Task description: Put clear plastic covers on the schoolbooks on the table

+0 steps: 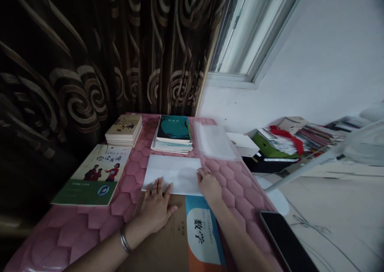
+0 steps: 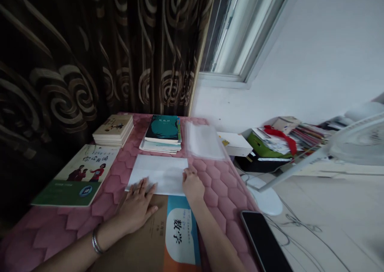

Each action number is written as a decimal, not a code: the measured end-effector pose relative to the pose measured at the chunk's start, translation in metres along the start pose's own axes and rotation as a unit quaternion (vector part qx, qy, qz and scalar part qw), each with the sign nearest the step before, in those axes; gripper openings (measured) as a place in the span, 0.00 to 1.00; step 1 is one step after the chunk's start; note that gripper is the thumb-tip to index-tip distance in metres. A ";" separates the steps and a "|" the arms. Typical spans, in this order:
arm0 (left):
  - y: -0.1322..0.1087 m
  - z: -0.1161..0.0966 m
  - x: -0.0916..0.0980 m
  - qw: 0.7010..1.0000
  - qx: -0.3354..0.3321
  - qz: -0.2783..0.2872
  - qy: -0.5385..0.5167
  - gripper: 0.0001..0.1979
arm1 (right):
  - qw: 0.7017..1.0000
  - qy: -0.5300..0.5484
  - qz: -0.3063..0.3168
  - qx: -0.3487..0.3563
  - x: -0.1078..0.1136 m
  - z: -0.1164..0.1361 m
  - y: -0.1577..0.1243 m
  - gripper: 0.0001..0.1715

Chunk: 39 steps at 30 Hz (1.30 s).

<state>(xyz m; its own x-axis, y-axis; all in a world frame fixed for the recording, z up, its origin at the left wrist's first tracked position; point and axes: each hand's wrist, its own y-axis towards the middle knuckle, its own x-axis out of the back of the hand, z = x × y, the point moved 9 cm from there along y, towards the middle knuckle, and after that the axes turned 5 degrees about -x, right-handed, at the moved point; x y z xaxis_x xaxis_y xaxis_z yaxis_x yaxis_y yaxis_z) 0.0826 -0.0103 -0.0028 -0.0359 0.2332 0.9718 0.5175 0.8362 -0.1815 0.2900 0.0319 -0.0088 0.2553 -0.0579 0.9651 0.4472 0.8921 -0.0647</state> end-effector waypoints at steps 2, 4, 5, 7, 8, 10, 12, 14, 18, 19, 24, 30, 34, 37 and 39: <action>0.001 -0.001 0.000 1.000 0.008 0.003 0.003 0.33 | 0.998 -0.032 -0.040 0.021 0.010 0.005 -0.007 0.20; 0.001 -0.001 0.000 1.000 0.015 -0.001 0.007 0.34 | 0.991 -0.061 -0.082 0.090 0.016 0.020 -0.024 0.21; 0.001 -0.001 0.000 1.000 0.017 -0.006 0.011 0.34 | 0.983 -0.061 -0.087 0.149 0.014 0.031 -0.036 0.22; 0.002 -0.002 0.000 0.999 0.022 -0.012 0.021 0.33 | 0.956 -0.034 -0.052 0.286 0.001 0.054 -0.069 0.25; 0.002 -0.002 0.000 0.999 0.024 -0.013 0.026 0.32 | 0.941 -0.021 -0.024 0.338 -0.007 0.061 -0.085 0.27; 0.003 -0.001 -0.001 0.999 0.029 -0.012 0.031 0.32 | 0.926 -0.012 0.017 0.378 -0.022 0.064 -0.106 0.31; 0.004 0.000 -0.003 0.999 0.031 -0.012 0.030 0.32 | 0.929 -0.018 0.035 0.368 -0.033 0.056 -0.112 0.35; 0.004 0.005 -0.005 0.999 0.042 -0.018 0.030 0.33 | 0.936 -0.025 0.040 0.350 -0.039 0.045 -0.108 0.37; -0.001 0.026 -0.008 0.995 0.087 -0.042 0.033 0.33 | 0.944 -0.018 0.021 0.328 -0.043 0.028 -0.097 0.39; -0.003 0.031 -0.008 0.993 0.099 -0.048 0.038 0.33 | 0.944 -0.014 0.012 0.328 -0.044 0.026 -0.096 0.38; 0.014 0.033 0.015 0.981 0.127 -0.104 0.099 0.29 | 0.941 -0.009 -0.009 0.338 -0.051 0.024 -0.097 0.37; 0.097 0.014 0.025 0.994 0.006 -0.108 0.017 0.26 | 0.938 -0.009 -0.026 0.346 -0.048 0.027 -0.097 0.36; 0.122 0.034 0.010 0.990 0.043 -0.136 0.001 0.29 | 0.937 -0.008 -0.022 0.349 -0.045 0.027 -0.100 0.36; 0.122 0.039 0.004 0.982 0.050 -0.181 0.014 0.30 | 0.939 -0.011 0.002 0.343 -0.041 0.030 -0.099 0.35; 0.122 0.041 0.001 0.981 0.058 -0.182 0.014 0.31 | 0.946 -0.005 0.015 0.325 -0.034 0.038 -0.091 0.35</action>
<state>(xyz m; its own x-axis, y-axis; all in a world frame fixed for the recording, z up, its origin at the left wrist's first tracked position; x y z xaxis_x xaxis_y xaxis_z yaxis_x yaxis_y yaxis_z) 0.1109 0.1121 -0.0299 -0.1768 -0.1035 0.9788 0.3734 0.9131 0.1640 0.2081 -0.0303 -0.0263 0.2504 -0.0265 0.9678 -0.1822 0.9805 0.0740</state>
